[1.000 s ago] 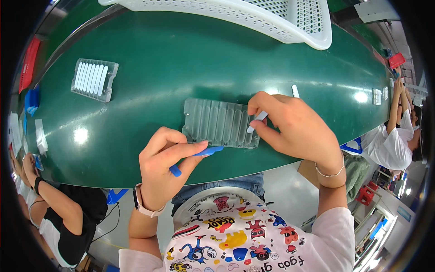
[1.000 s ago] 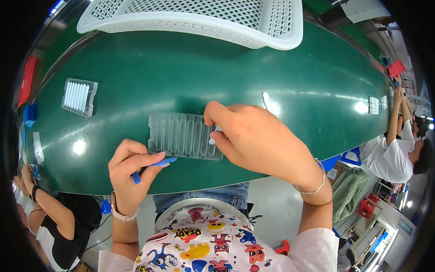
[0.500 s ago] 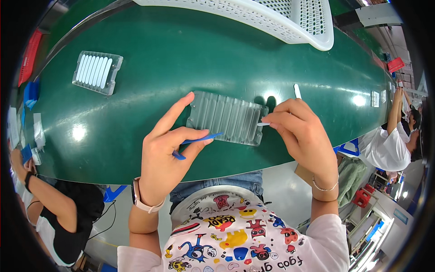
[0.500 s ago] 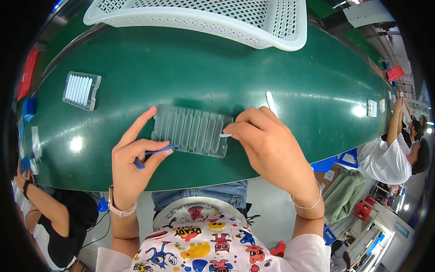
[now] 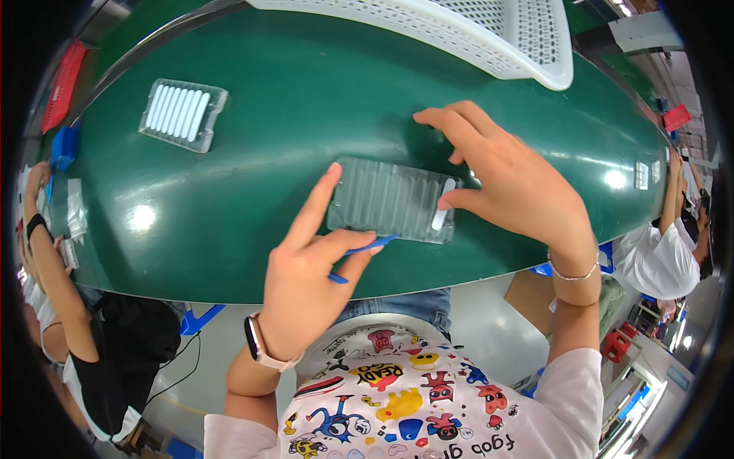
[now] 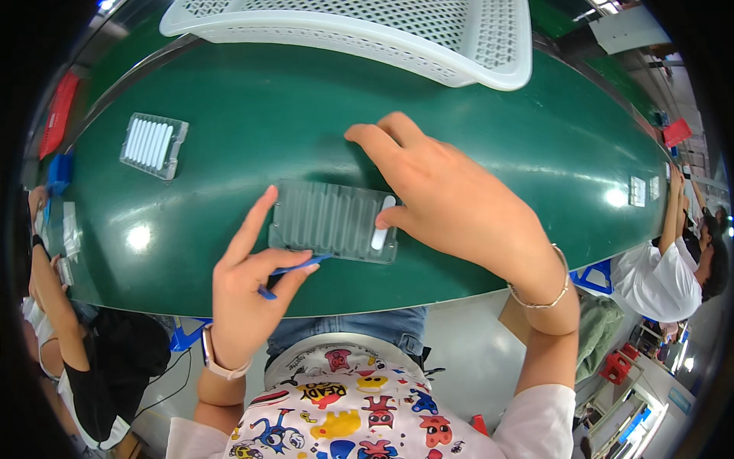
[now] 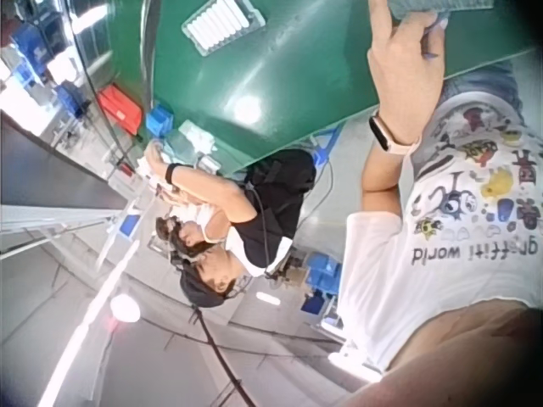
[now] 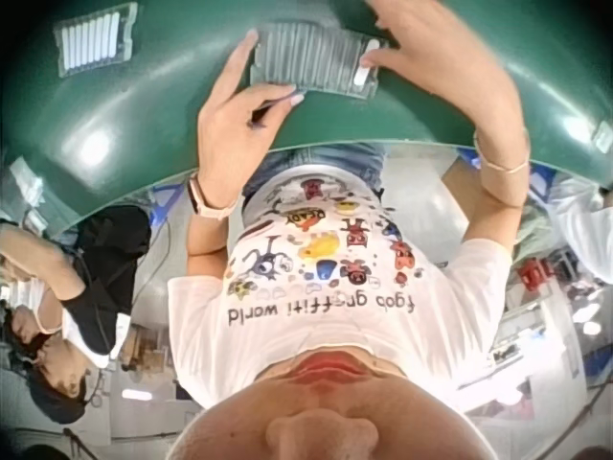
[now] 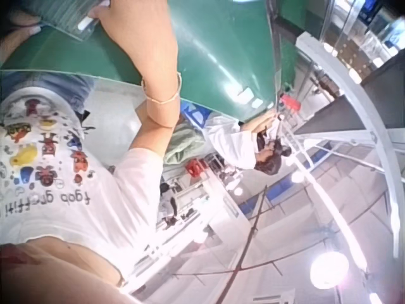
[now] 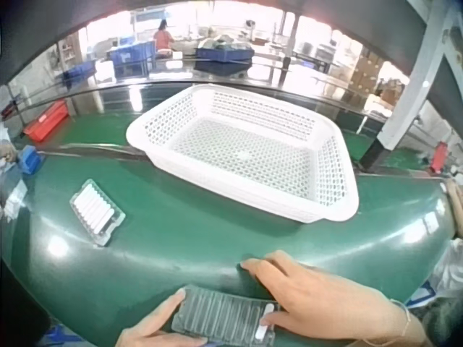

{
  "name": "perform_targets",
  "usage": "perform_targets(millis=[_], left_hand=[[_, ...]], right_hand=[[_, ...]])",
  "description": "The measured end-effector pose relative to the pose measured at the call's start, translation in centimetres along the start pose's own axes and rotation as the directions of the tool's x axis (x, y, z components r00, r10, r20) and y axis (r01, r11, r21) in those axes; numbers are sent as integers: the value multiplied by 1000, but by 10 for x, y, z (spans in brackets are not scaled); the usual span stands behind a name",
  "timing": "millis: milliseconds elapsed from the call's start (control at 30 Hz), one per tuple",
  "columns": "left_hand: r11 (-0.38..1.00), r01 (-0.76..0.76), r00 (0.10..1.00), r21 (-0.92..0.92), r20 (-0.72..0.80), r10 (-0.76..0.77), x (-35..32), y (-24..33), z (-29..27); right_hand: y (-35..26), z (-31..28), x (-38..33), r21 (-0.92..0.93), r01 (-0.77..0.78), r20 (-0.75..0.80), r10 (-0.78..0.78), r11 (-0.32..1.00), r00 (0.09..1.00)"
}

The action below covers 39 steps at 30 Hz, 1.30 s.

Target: The person separates white strips from blue backings by hand and places the strips into slots of transparent plastic trays.

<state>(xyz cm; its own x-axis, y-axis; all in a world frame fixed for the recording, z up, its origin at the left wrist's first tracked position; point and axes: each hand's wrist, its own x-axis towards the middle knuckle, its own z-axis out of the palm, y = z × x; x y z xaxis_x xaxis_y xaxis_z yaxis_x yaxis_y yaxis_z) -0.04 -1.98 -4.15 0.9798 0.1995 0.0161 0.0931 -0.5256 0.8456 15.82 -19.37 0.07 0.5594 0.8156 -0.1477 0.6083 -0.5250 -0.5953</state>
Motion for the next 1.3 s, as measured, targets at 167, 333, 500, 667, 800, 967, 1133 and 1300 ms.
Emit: perform_targets(millis=[167,333,500,667,800,967,1133,1300], left_hand=[[994,29,997,102,72,-37,-10,11,-2],[999,36,998,-34,-46,-38,-9,6,-3],[920,135,991,-368,45,-128,-12,2,-5],[885,118,992,-450,88,-87,-5,8,-2],[925,56,985,-376,173,10,-3,12,-3],[933,-203,968,-296,83,237,-5,7,3],[946,-227,956,-233,130,261,-5,9,-2],[943,-261,960,-204,49,276,0,6,-9]], right_hand=[[-13,0,1,-247,25,184,22,969,983],[-9,1,0,-172,130,5,-131,976,991],[-28,27,-32,574,39,-111,31,818,993],[-23,63,-36,699,149,-201,-8,699,980],[-21,70,-37,609,325,-426,-48,724,904],[-17,65,-42,448,424,-448,-213,787,868],[-12,69,-54,142,513,-558,-359,847,748],[-7,70,-68,-272,514,-555,-569,814,607]])
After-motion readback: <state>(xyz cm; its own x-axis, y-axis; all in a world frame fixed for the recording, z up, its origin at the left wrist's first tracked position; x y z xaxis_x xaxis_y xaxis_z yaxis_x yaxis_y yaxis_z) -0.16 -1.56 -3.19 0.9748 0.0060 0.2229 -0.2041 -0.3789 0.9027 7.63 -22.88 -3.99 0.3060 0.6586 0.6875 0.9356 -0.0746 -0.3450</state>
